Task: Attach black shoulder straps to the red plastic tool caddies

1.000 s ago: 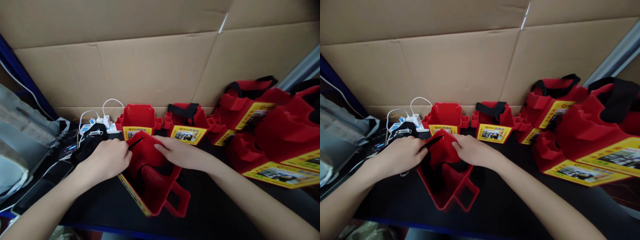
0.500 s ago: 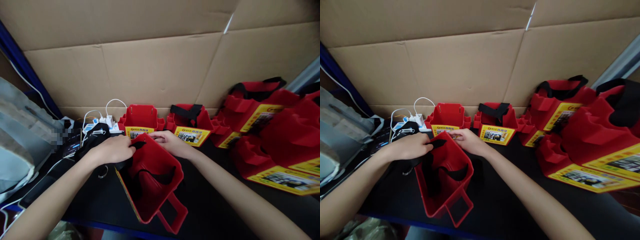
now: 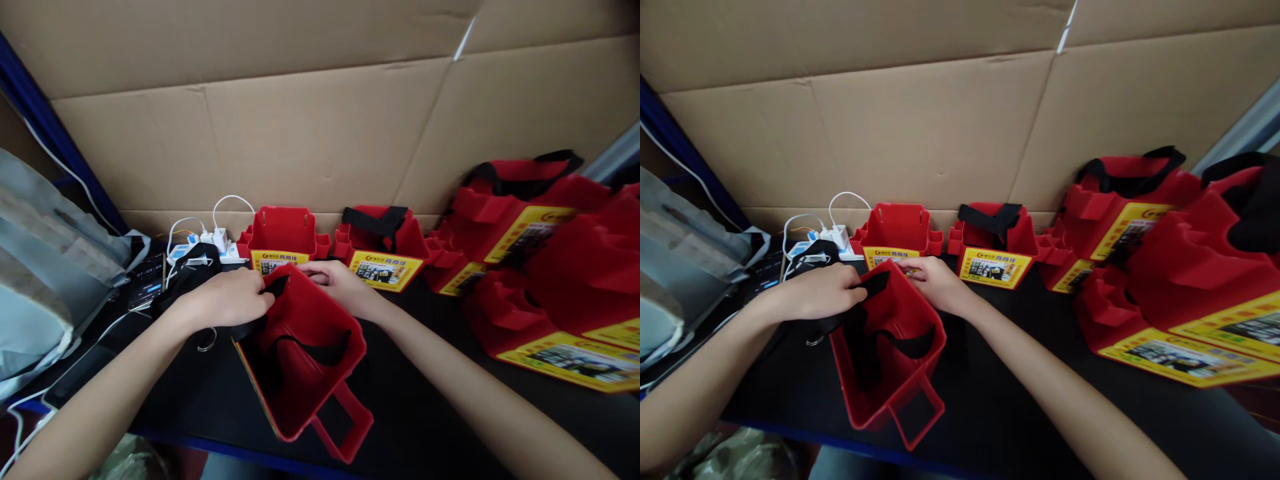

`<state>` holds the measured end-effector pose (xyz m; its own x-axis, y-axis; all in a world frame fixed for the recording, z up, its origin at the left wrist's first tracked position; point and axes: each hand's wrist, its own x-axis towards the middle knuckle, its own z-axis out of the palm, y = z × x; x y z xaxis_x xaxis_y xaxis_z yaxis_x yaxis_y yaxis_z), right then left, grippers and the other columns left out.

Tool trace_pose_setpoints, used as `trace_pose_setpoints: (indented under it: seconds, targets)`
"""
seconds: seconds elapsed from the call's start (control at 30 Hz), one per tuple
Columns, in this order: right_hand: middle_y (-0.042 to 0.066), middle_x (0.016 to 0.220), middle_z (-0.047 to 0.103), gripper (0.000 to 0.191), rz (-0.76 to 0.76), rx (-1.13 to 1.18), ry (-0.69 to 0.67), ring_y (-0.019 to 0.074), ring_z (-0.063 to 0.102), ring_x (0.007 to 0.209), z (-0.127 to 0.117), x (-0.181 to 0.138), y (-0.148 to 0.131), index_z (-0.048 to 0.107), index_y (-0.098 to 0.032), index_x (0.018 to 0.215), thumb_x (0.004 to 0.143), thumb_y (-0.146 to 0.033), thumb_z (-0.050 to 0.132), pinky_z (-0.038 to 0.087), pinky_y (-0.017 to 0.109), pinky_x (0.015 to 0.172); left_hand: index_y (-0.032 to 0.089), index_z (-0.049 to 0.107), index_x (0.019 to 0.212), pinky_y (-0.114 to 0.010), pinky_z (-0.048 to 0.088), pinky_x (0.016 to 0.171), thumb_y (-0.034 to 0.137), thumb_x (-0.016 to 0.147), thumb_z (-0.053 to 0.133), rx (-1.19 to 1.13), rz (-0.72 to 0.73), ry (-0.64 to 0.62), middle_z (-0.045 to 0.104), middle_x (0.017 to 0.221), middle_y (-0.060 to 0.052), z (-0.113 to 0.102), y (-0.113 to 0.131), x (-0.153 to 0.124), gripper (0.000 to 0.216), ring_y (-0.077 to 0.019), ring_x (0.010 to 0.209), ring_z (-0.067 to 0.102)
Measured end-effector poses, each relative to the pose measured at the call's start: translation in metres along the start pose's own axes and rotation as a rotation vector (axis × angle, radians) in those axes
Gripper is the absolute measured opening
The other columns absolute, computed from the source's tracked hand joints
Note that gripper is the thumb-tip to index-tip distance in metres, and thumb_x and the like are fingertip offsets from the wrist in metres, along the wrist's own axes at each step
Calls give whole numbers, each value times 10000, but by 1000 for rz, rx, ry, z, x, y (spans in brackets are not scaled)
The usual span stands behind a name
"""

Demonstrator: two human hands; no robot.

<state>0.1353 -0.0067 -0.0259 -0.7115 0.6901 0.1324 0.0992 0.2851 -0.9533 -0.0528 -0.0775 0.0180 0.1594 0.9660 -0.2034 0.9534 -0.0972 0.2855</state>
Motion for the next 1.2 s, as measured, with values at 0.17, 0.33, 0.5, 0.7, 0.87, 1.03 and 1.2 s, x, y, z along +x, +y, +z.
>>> trace_pose_setpoints:
  seconds: [0.17, 0.33, 0.5, 0.7, 0.87, 1.03, 1.2]
  targets:
    - [64, 956, 671, 289, -13, -24, 18, 162, 632, 860, 0, -2, -1, 648, -193, 1037, 756, -201, 581, 536, 339, 760, 155, 577, 659, -273, 381, 519, 365, 761, 376, 32, -9, 19, 635, 712, -83, 0, 2, -2, 308, -182, 575, 568]
    - [53, 882, 676, 295, -45, -125, 23, 158, 633, 808, -1, 1, 3, 636, -176, 1054, 777, -245, 561, 528, 309, 708, 153, 587, 670, -267, 381, 553, 364, 777, 361, 45, 32, 1, 633, 719, -78, -2, 0, 9, 328, -171, 604, 570]
    - [58, 888, 661, 215, -179, -405, 114, 146, 611, 785, -5, 13, 12, 649, -156, 950, 803, -205, 500, 491, 294, 731, 160, 595, 709, -280, 347, 540, 360, 774, 387, 161, 112, 82, 620, 690, -73, 0, 0, 18, 295, -177, 584, 545]
    - [76, 934, 625, 180, -285, -949, 279, 168, 580, 840, -38, 6, 24, 618, -175, 901, 832, -185, 451, 441, 312, 787, 198, 581, 776, -278, 333, 560, 320, 783, 459, 255, 225, 211, 616, 696, -34, 5, -7, 9, 172, -184, 637, 559]
    - [85, 915, 616, 207, 53, -1294, 470, 211, 596, 774, -69, -18, 19, 606, -184, 915, 843, -219, 415, 453, 316, 647, 209, 588, 765, -271, 317, 529, 301, 800, 475, 306, 159, 335, 643, 744, -26, 10, -5, 10, 150, -201, 684, 583]
    - [114, 1167, 548, 356, -96, -1285, 329, 261, 516, 1056, -62, -23, 7, 543, -185, 1120, 765, -193, 539, 433, 390, 845, 194, 584, 785, -275, 331, 538, 259, 796, 459, 286, 128, 401, 646, 748, -37, 10, 9, 19, 141, -215, 712, 599]
    - [55, 1107, 610, 274, -322, -1079, 5, 189, 560, 1006, -28, -4, 6, 563, -217, 1102, 844, -260, 479, 395, 346, 885, 193, 565, 806, -288, 348, 521, 245, 799, 435, 322, 114, 399, 645, 763, -50, 13, 17, 22, 140, -250, 728, 612]
